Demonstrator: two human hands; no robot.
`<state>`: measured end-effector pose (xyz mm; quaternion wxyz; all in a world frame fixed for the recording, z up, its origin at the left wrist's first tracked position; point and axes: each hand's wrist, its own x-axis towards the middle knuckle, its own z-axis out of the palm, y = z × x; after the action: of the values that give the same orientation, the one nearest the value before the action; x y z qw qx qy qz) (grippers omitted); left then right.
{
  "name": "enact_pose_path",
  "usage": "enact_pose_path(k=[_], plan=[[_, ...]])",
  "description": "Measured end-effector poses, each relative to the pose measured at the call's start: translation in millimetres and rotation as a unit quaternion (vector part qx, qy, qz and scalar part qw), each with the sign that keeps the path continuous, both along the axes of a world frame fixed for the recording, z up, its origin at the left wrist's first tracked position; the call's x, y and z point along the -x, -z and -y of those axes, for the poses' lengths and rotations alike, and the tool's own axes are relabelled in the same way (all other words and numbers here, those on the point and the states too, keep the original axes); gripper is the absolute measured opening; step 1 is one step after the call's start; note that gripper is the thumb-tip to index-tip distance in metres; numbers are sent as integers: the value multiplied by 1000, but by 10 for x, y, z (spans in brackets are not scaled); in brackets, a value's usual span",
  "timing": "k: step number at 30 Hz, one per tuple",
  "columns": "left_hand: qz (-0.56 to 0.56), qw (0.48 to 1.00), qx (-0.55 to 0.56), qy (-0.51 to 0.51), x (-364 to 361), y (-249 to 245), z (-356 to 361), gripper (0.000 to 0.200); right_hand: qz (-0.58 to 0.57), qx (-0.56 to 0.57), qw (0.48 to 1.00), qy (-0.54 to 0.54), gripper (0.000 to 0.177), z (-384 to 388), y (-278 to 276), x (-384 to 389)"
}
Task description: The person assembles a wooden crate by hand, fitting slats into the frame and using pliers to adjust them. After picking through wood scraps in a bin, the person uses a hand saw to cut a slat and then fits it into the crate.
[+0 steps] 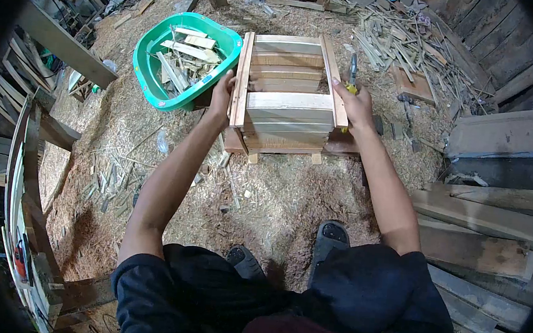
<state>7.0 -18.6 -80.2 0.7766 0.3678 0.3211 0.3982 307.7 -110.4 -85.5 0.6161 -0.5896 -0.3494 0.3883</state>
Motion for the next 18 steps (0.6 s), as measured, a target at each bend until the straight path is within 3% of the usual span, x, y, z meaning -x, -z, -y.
enact_pose_path(k=[2, 5, 8, 10, 11, 15, 16, 18], plan=[[-52, 998, -23, -22, 85, 98, 138, 68, -23, -16, 1000, 1, 35, 92, -65, 61], [-69, 990, -73, -94, 100, 191, 372, 62, -9, -14, 994, 104, 32, 191, 132, 28], [-155, 954, -202, -155, 191, 331, 566, 53, -114, -122, 986, 25, 44, 559, 457, -2], [-240, 895, -349, -143, 214, 210, 890, 59, -123, -172, 977, -27, 55, 693, 486, 76], [-219, 888, -380, -141, 250, 299, 910, 62, -92, -188, 977, -36, 61, 709, 500, 163], [-320, 843, -422, -96, 242, 327, 973, 67, 19, -167, 986, -11, 75, 634, 547, 394], [-340, 829, -433, -94, 241, 359, 937, 69, 120, -156, 980, 31, 73, 593, 564, 383], [-315, 855, -393, -127, 133, 352, 776, 76, 147, -116, 981, 42, 73, 481, 559, 338]])
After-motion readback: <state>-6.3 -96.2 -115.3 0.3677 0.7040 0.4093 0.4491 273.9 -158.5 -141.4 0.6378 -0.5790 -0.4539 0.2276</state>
